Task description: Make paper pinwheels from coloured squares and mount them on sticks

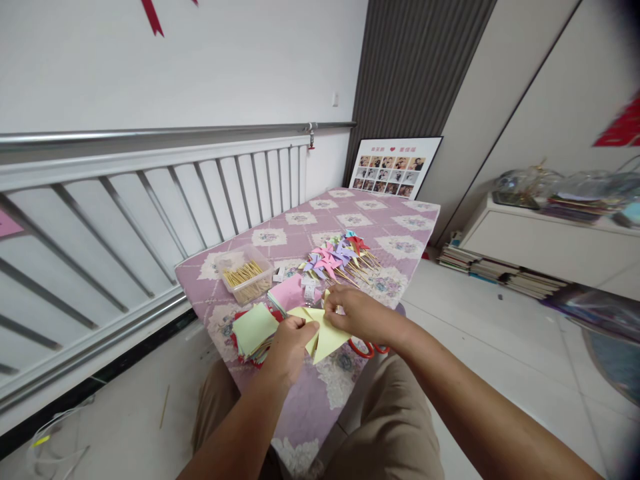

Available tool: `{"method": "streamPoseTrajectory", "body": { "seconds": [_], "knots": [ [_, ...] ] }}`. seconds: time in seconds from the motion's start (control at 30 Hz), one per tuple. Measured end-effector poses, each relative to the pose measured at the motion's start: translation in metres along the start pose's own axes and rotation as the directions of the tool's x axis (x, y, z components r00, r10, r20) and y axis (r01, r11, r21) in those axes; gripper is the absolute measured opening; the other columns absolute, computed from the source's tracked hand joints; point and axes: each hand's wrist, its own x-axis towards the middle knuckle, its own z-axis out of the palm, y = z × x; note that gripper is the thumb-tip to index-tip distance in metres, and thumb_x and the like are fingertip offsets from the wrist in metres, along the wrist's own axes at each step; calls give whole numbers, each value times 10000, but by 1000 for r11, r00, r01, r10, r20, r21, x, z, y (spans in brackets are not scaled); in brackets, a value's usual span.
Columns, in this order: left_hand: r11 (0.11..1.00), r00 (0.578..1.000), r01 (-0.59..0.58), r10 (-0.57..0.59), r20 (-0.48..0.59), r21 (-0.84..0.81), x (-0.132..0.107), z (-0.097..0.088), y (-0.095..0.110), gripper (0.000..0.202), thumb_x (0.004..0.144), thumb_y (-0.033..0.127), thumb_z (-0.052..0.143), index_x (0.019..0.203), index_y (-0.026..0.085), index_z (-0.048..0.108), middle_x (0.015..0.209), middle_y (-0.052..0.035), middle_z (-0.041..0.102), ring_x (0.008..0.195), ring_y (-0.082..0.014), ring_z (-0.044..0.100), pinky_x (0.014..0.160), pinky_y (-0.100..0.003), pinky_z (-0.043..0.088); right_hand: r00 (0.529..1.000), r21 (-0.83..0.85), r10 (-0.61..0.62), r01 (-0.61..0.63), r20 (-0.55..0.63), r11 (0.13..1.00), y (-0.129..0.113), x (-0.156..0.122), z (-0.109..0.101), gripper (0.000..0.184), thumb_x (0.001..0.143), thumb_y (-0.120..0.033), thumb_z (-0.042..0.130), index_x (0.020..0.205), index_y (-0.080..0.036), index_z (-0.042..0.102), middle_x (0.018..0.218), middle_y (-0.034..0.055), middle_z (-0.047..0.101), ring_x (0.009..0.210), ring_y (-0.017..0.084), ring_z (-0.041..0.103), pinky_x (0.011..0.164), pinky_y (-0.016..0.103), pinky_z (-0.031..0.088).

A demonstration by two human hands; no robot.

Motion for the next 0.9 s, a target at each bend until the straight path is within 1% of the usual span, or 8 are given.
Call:
{"method": "streamPoseTrajectory", "body": {
  "seconds": [0.1, 0.17, 0.27, 0.5, 0.6, 0.73, 0.9],
  "knots": [
    [1000, 999, -1, -1, 46, 30, -1, -2, 0, 256, 621, 379, 733, 690, 156, 626, 548, 1, 624, 481, -151, 569, 498, -252, 389, 999, 1, 13, -13, 37, 1000, -3, 1, -4, 143, 750, -80, 561, 687, -177, 645, 772, 34, 630, 767, 168, 554, 723, 251, 405],
    [1000, 999, -4, 2, 48, 30, -2, -3, -1, 258, 625, 381, 733, 692, 159, 621, 552, 3, 626, 476, -146, 568, 498, -250, 392, 998, 3, 22, -22, 53, 1000, -6, 2, -7, 146, 735, -71, 562, 681, -175, 648, 773, 35, 640, 762, 167, 560, 704, 243, 405],
    [1000, 998, -7, 7, 61, 5, -3, -2, -1, 257, 627, 378, 734, 688, 158, 616, 557, 1, 631, 484, -146, 574, 507, -250, 399, 996, 2, 34, -35, 81, 999, -10, 3, -11, 149, 708, -57, 565, 667, -170, 654, 772, 40, 653, 752, 167, 565, 677, 236, 400],
    [998, 995, 27, -21, 95, -61, -9, 2, 1, 304, 577, 389, 769, 715, 159, 625, 568, -8, 648, 531, -176, 612, 521, -262, 412, 990, 19, 63, -66, 123, 998, -17, 2, -18, 147, 685, -70, 567, 632, -170, 661, 758, 39, 682, 703, 161, 575, 603, 228, 379],
    [998, 996, 26, -21, 88, -63, -10, 1, 1, 296, 580, 381, 766, 718, 159, 626, 585, -9, 658, 520, -171, 608, 509, -260, 408, 989, 31, 71, -76, 131, 997, -16, 1, -18, 141, 681, -79, 573, 624, -177, 656, 757, 30, 690, 687, 153, 572, 593, 222, 376],
    [999, 997, 22, -19, 69, -44, -11, 1, 1, 278, 597, 367, 753, 727, 157, 624, 559, -2, 646, 492, -164, 596, 470, -248, 378, 987, 43, 74, -81, 141, 996, -14, 1, -18, 135, 687, -88, 569, 626, -173, 654, 762, 37, 692, 700, 160, 581, 609, 226, 388],
    [992, 997, 33, -25, 67, -124, -15, 3, 7, 300, 562, 344, 776, 743, 158, 626, 568, -2, 651, 591, -201, 650, 568, -282, 457, 987, 75, 79, -91, 143, 993, -10, 0, -16, 114, 733, -155, 574, 726, -178, 685, 840, 42, 706, 746, 167, 600, 651, 234, 409]
  ]
}}
